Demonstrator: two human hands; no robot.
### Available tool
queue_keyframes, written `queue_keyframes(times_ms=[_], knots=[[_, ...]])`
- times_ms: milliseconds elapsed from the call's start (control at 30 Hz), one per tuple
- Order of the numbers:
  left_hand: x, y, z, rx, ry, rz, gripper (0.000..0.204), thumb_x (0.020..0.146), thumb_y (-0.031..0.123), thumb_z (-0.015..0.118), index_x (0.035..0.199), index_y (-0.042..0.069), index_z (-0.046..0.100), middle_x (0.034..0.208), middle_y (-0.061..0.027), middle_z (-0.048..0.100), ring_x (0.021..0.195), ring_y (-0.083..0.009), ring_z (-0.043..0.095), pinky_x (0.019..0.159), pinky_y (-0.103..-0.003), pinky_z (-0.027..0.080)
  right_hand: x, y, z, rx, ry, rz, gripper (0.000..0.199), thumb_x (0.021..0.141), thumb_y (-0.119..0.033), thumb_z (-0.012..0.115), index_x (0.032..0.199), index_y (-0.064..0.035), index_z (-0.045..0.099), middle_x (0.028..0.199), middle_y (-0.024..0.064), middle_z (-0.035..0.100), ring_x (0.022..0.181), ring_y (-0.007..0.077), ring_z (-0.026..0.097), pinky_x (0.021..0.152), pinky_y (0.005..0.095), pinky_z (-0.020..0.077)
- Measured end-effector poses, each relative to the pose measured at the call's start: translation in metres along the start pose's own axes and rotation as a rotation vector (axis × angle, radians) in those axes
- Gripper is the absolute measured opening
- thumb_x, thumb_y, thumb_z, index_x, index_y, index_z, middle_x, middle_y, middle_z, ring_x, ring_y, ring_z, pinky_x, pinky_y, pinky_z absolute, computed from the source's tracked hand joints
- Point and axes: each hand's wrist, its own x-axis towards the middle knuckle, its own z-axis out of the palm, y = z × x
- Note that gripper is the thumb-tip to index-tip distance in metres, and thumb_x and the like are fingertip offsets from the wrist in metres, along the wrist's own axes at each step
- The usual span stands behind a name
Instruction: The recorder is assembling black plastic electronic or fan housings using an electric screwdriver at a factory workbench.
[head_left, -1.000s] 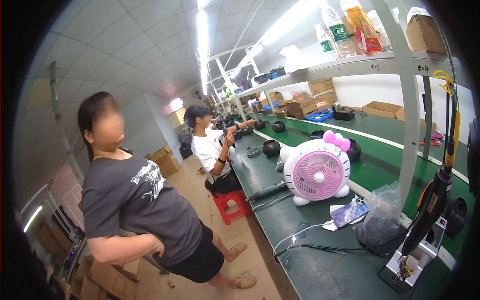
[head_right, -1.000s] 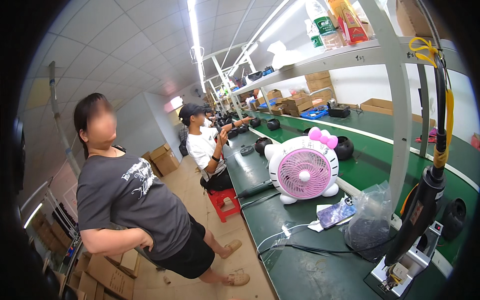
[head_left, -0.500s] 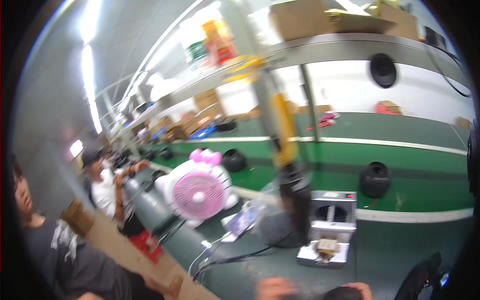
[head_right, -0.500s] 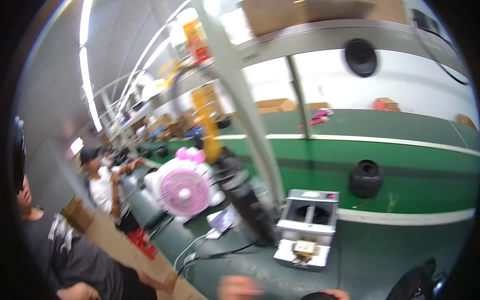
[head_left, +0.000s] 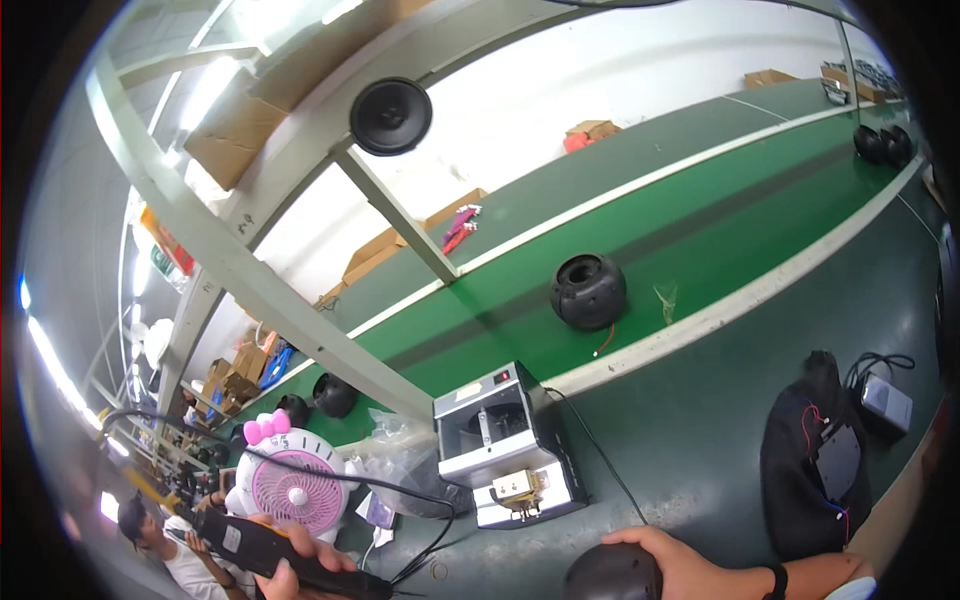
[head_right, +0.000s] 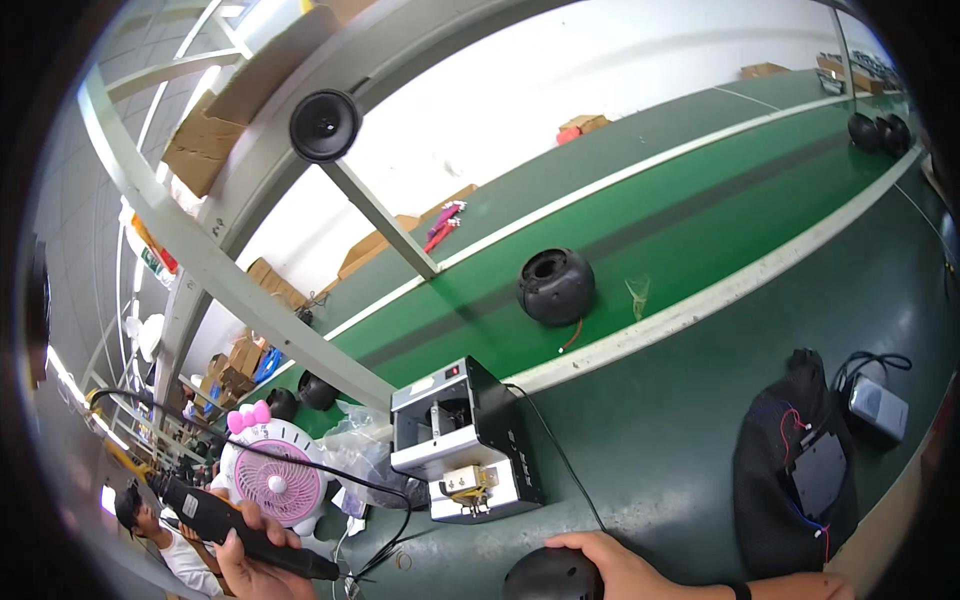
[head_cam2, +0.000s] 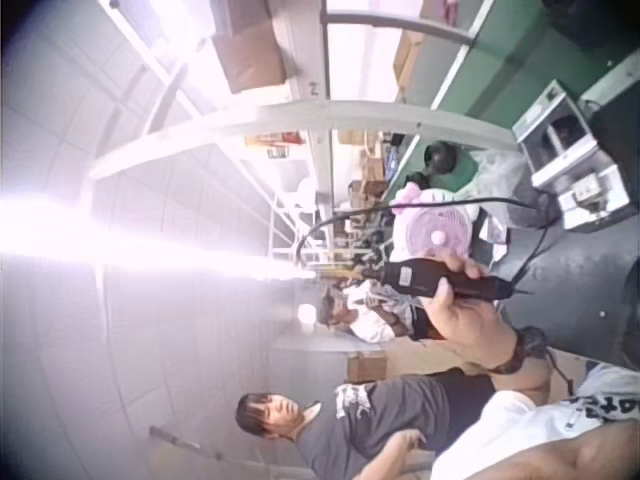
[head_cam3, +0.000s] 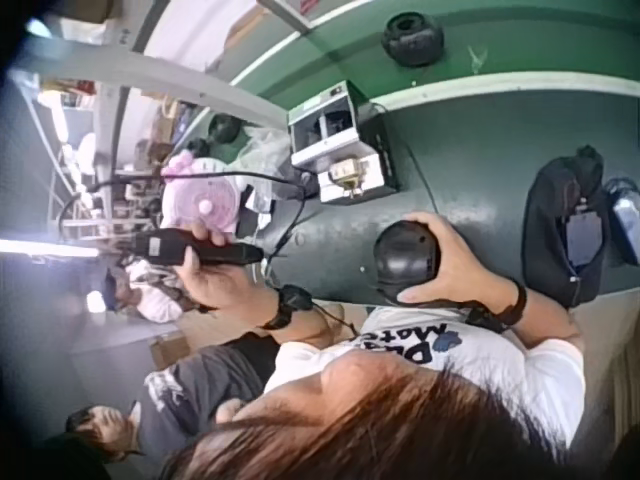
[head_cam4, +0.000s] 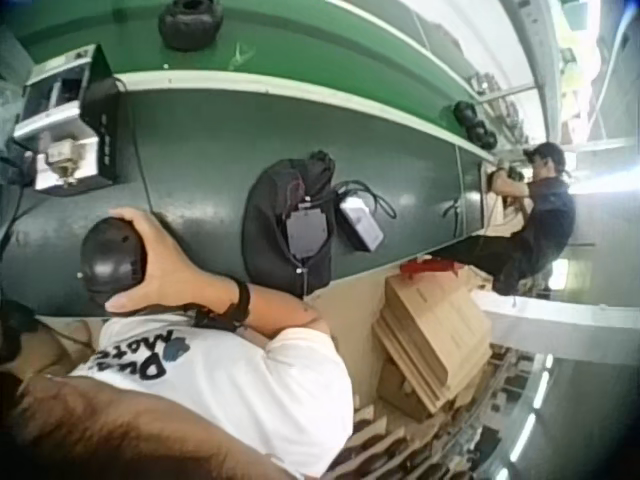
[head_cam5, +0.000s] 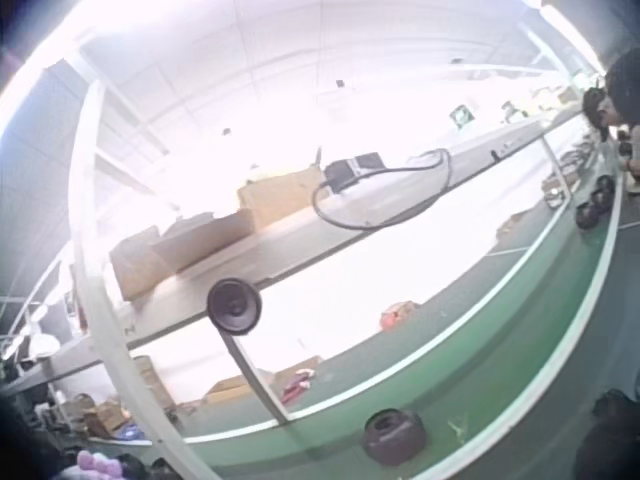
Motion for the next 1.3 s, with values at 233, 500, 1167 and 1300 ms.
queue_keyframes(times_ms=[233, 500, 1167, 1300], knots=[[-0.031, -0.055, 0.057, -0.565, -0.506, -0.294, 0.102, 0.062, 0.097, 0.051, 0.096, 0.001, 0.054, 0.063, -0.0081, 0.055, 0.049, -0.0223, 0.054, 0.049, -0.042, 0.05, -0.004, -0.006, 0.004, 0.05, -0.049, 0.039, 0.103, 0.054, -0.033, 0.096, 0.14, -0.0061, 0.045, 0.129, 0.0159, 0.057, 0.123, 0.0289, 0.055, 0.106, 0.0384, 0.0403], [-0.024, -0.083, 0.081, -0.257, -0.427, -0.237, 0.099, 0.067, 0.1, 0.039, 0.097, 0.006, 0.054, 0.059, -0.0017, 0.05, 0.046, -0.0159, 0.048, 0.045, -0.031, 0.045, -0.001, -0.002, 0.006, 0.086, -0.065, 0.035, 0.105, 0.055, -0.03, 0.097, 0.142, -0.0067, 0.043, 0.13, 0.0142, 0.058, 0.123, 0.0263, 0.055, 0.106, 0.0374, 0.0406], [-0.018, -0.029, 0.05, -0.737, -0.411, -0.338, 0.1, 0.068, 0.098, 0.044, 0.105, 0.006, 0.057, 0.059, -0.003, 0.053, 0.048, -0.0195, 0.052, 0.045, -0.037, 0.045, 0.005, -0.001, 0.006, 0.057, -0.08, 0.048, 0.106, 0.053, -0.033, 0.096, 0.143, -0.0096, 0.044, 0.13, 0.0128, 0.06, 0.122, 0.0262, 0.057, 0.106, 0.0382, 0.0413], [-0.032, 0.013, 0.06, -0.588, -0.417, -0.136, 0.061, 0.095, 0.072, 0.045, 0.102, 0.011, 0.049, 0.056, 0.0051, 0.039, 0.038, -0.0099, 0.036, 0.032, -0.028, 0.035, 0.006, -0.004, 0.007, 0.082, -0.127, 0.006, 0.106, 0.052, -0.029, 0.096, 0.142, -0.0095, 0.044, 0.13, 0.0123, 0.06, 0.122, 0.0255, 0.057, 0.106, 0.0374, 0.0413]])
